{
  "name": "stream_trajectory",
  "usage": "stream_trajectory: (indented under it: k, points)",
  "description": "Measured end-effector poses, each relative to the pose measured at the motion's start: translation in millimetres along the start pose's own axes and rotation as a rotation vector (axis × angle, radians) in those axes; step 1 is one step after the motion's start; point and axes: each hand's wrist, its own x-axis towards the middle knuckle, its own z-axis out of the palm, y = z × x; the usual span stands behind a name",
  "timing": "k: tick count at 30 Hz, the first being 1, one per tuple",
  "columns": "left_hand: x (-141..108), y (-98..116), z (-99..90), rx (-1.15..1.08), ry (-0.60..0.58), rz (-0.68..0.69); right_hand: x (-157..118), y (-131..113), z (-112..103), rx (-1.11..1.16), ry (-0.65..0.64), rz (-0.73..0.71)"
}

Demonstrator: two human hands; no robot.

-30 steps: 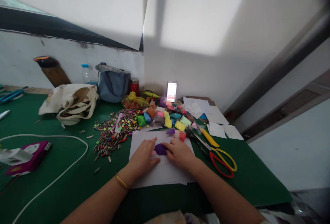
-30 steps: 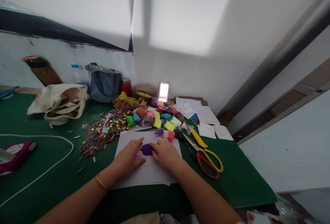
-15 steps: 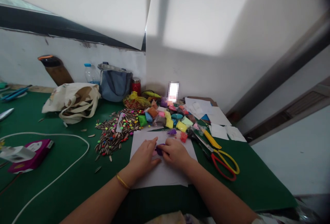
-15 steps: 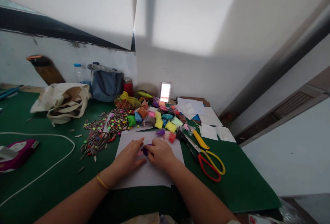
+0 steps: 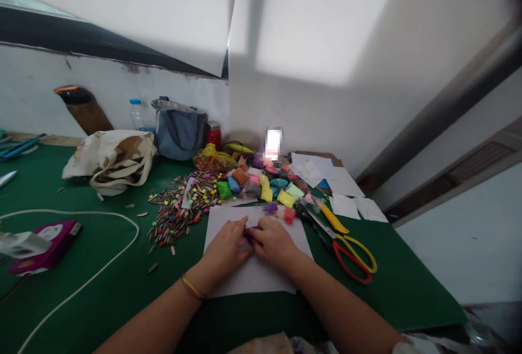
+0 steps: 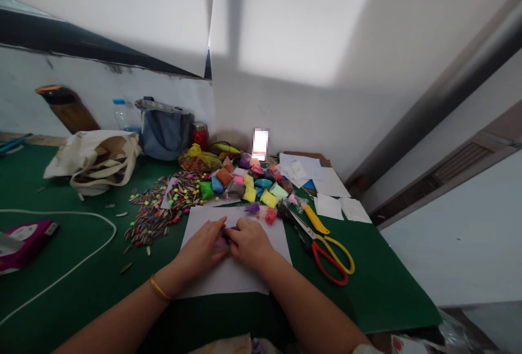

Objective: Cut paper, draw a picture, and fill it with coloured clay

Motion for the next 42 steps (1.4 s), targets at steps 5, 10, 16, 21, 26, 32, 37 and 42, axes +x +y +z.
stream_trajectory:
  k: [5,10,16,21,26,32,37,42]
  points:
    - [-0.4,1.5,-1.6,0.010,0.002,-0.005,0.1,2.5,-3.8,0.045,-0.003,0.004]
    - [-0.4,1.9,-3.6,0.009,-0.032,-0.001,-5.9,19.6,-3.0,0.156,0.139,0.107]
    - [0.3,1.1,-4.3,-0.015,-0.012,0.037,-8.6,25.1,3.0,0.165,0.060,0.090]
    - [-0.6,0.1,-2.3,0.006,-0.001,0.051,-7.3,18.7,1.5,0.130,0.049,0.093]
    - [-1.6,0.4,0.7,0.049,0.000,0.020,-7.5,12.8,-1.3,0.093,0.021,0.060]
    - [-1.0,4.9,-4.0,0.050,0.002,0.005,-9.1,12.2,-2.9,0.091,0.068,0.016]
    - [-0.2,4.4,-5.2,0.020,0.023,0.022,-10.3,14.7,-0.5,0.092,0.063,-0.120]
    - [-0.3,4.0,-5.2,0.028,0.016,0.014,-10.7,14.5,-1.7,0.072,0.065,-0.138]
